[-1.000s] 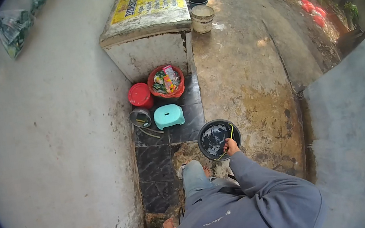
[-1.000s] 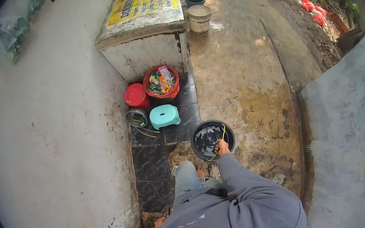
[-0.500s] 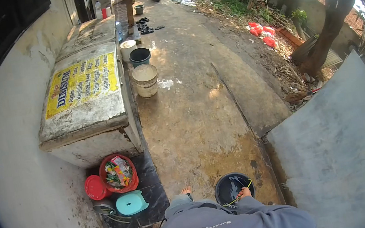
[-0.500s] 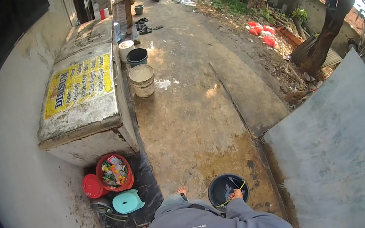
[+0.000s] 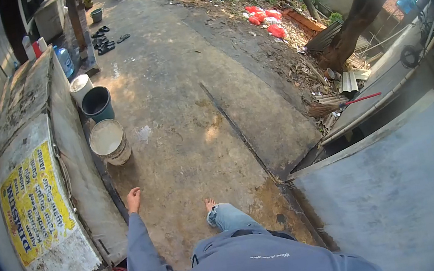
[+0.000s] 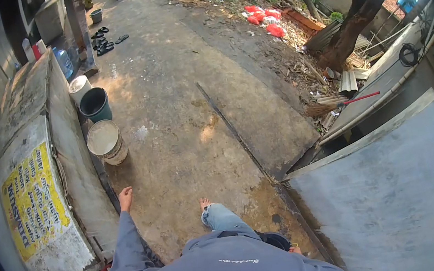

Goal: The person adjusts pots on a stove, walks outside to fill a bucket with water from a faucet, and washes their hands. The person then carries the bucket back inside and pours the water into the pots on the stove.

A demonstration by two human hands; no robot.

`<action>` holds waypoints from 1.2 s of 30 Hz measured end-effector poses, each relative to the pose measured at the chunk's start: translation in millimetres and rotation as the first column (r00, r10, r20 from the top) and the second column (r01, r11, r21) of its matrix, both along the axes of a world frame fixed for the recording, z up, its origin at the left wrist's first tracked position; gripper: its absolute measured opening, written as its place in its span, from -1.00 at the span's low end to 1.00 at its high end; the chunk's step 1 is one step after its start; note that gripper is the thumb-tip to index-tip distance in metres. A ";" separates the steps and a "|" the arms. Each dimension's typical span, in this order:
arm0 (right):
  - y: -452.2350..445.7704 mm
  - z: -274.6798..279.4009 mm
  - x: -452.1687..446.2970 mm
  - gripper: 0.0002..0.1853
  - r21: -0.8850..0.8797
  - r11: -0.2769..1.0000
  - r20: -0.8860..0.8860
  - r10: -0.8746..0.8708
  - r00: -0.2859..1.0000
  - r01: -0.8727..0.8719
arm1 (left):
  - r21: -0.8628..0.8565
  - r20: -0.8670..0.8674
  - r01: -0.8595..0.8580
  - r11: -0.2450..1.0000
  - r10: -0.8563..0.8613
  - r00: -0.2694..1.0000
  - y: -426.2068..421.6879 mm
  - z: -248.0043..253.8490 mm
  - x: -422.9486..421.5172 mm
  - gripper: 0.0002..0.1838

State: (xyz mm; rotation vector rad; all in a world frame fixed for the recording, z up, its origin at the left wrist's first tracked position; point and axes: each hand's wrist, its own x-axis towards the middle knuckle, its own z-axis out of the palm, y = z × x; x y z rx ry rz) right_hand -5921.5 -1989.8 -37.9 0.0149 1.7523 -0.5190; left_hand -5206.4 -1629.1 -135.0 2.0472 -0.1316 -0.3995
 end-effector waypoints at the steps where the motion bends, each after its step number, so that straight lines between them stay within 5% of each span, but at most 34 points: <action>1: -11.4 3.9 23.4 -0.71 -0.008 1.000 -0.012 -0.016 1.000 0.016 | 0.007 -0.083 0.000 1.000 0.000 0.997 -16.1 -40.5 24.3 -0.68; 2: -24.3 9.4 48.0 -0.71 -0.018 0.999 -0.024 -0.037 0.999 0.037 | 0.018 -0.163 0.001 1.000 0.002 0.987 -33.8 -75.8 47.7 -0.68; 4: -55.8 16.3 97.4 -0.70 -0.040 0.998 -0.054 -0.050 0.997 0.048 | 0.283 -0.403 0.200 0.938 -0.073 0.912 -75.6 -75.1 67.0 -0.65; 5: -73.5 18.0 123.9 -0.70 -0.055 0.997 -0.060 -0.059 0.996 0.056 | 0.281 -0.526 0.253 0.926 -0.072 0.847 -101.7 -59.3 74.2 -0.64; 11: -182.7 20.9 319.9 -0.68 -0.135 0.991 -0.100 -0.039 0.994 0.026 | 0.153 -0.806 0.276 0.949 -0.042 0.591 -194.9 -45.5 192.2 -0.66; 12: -207.5 24.9 364.8 -0.69 -0.095 0.994 -0.156 -0.061 0.986 0.047 | 0.027 -0.856 0.237 0.971 -0.100 0.507 -191.6 -75.2 233.7 -0.67; 13: -228.0 -3.7 378.8 -0.67 -0.121 0.989 -0.030 -0.089 0.996 0.085 | -0.087 -0.892 0.182 0.979 -0.158 0.423 -192.1 -91.6 272.3 -0.68; 14: -245.5 -33.8 398.3 -0.66 -0.137 0.982 0.105 -0.115 0.988 0.129 | 0.108 -0.853 0.210 0.972 -0.018 0.521 -199.5 -107.5 304.7 -0.70; 15: -286.0 -55.5 426.6 -0.66 0.065 0.998 -0.067 -0.009 0.998 0.014 | 0.287 -0.764 0.194 0.938 0.101 0.638 -224.8 -111.5 355.1 -0.71; 16: -317.4 -52.8 479.6 -0.66 0.047 0.999 -0.054 0.018 0.998 -0.015 | 0.233 -0.904 0.010 0.972 0.213 0.371 -250.0 -96.8 415.4 -0.72; 17: -341.8 -45.1 523.8 -0.66 0.033 0.999 0.010 -0.024 1.000 0.024 | 0.317 -0.722 -0.023 0.948 0.257 0.642 -283.0 -85.2 456.9 -0.68; 20: -403.4 -20.4 631.3 -0.67 0.056 0.998 0.122 -0.027 0.992 0.020 | 0.017 -0.562 -0.105 0.994 0.097 0.822 -385.8 -52.0 627.1 -0.72; 22: -442.3 -3.9 708.6 -0.68 0.000 0.998 0.104 0.056 0.993 -0.056 | -0.095 -0.304 -0.078 0.992 0.046 0.952 -473.5 10.8 721.5 -0.57; 24: -490.1 -9.4 781.2 -0.69 0.043 0.996 0.113 0.071 0.991 -0.076 | -0.130 -0.105 0.007 0.992 -0.021 0.994 -563.9 98.2 790.1 -0.54; 27: -587.3 -34.9 890.2 -0.70 0.074 0.985 0.150 0.145 0.978 -0.157 | -0.181 0.093 0.184 0.966 -0.170 0.981 -660.7 129.4 896.5 -0.57; 29: -633.6 -58.0 970.5 -0.70 0.093 0.969 0.174 0.210 0.962 -0.228 | 0.050 0.239 0.329 0.943 -0.331 0.913 -700.5 146.3 953.6 -0.60; 34: -730.1 -50.6 1180.6 -0.69 0.050 0.922 0.094 0.379 0.921 -0.385 | 0.022 0.037 0.162 0.986 -0.163 0.986 -702.3 69.4 1051.3 -0.63; 36: -769.2 -51.6 1248.4 -0.69 0.085 0.917 0.145 0.376 0.915 -0.390 | 0.216 -0.167 0.100 0.971 -0.064 0.984 -668.8 29.8 1059.0 -0.58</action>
